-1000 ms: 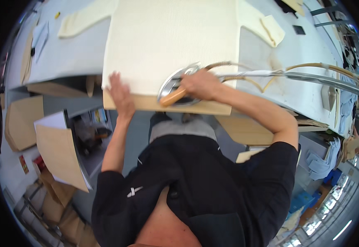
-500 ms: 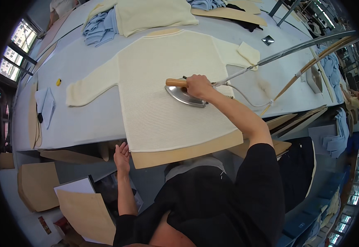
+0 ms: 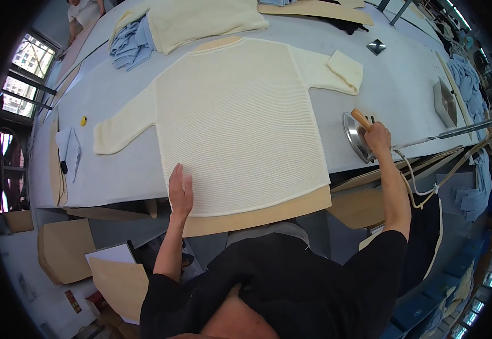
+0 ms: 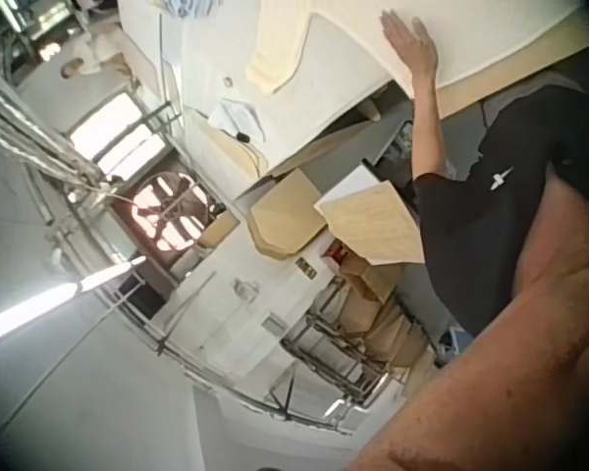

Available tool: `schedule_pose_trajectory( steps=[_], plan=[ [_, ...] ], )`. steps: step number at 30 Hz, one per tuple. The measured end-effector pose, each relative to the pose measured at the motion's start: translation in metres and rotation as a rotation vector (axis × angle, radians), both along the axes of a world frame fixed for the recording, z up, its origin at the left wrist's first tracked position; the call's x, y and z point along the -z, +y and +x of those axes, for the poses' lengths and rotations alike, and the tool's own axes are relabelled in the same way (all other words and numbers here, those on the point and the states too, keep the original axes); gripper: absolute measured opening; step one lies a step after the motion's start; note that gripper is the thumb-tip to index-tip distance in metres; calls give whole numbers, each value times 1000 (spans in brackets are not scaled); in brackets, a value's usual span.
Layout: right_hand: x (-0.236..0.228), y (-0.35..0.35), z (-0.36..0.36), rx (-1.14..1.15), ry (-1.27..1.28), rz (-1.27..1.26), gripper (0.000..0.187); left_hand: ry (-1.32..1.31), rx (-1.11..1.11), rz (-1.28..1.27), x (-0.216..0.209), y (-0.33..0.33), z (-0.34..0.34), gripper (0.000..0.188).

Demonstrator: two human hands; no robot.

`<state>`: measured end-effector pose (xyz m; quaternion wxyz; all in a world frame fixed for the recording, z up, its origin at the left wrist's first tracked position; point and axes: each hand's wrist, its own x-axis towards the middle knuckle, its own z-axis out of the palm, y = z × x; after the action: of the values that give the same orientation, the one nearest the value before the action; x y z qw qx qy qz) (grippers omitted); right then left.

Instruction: Ironing and folding a white knit garment on a work table.

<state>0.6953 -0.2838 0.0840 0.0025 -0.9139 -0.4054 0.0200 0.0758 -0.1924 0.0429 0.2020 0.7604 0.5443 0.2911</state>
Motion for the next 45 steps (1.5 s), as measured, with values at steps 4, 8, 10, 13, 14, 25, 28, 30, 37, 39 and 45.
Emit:
schedule_pose_trajectory(
  steps=[4, 8, 10, 13, 14, 25, 28, 30, 37, 39, 45],
  plan=[
    [-14, 24, -20, -127, -26, 56, 34, 257, 300, -77, 22, 98, 100, 70],
    [-23, 64, -55, -334, -20, 47, 25, 391, 407, -71, 25, 219, 199, 83],
    [-24, 90, -87, -460, -30, 74, 18, 407, 436, -40, 29, 275, 234, 84],
    [-16, 135, -124, -511, 6, 42, 14, 404, 435, 2, 36, 344, 277, 84],
    [-11, 149, -129, -522, 4, 33, 14, 412, 429, 3, 39, 359, 289, 83],
    [-34, 330, -180, -503, 17, -2, 25, 239, 430, 35, 32, 412, 243, 67],
    [-34, 383, -194, -489, 54, -23, 21, -301, 327, -99, -9, 407, 197, 47],
    [-41, 419, -220, -535, 94, -13, 22, -268, 144, -58, -20, 401, 148, 41],
    [-31, 515, -307, -813, 15, 18, 21, -125, -101, 318, 22, 307, -53, 34],
    [0, 551, -282, -754, -74, 95, 23, 58, -177, 282, 29, 251, -121, 37],
    [-19, 498, -186, -463, -34, 116, 32, 264, -495, -24, 61, 104, -208, 49]
  ],
)
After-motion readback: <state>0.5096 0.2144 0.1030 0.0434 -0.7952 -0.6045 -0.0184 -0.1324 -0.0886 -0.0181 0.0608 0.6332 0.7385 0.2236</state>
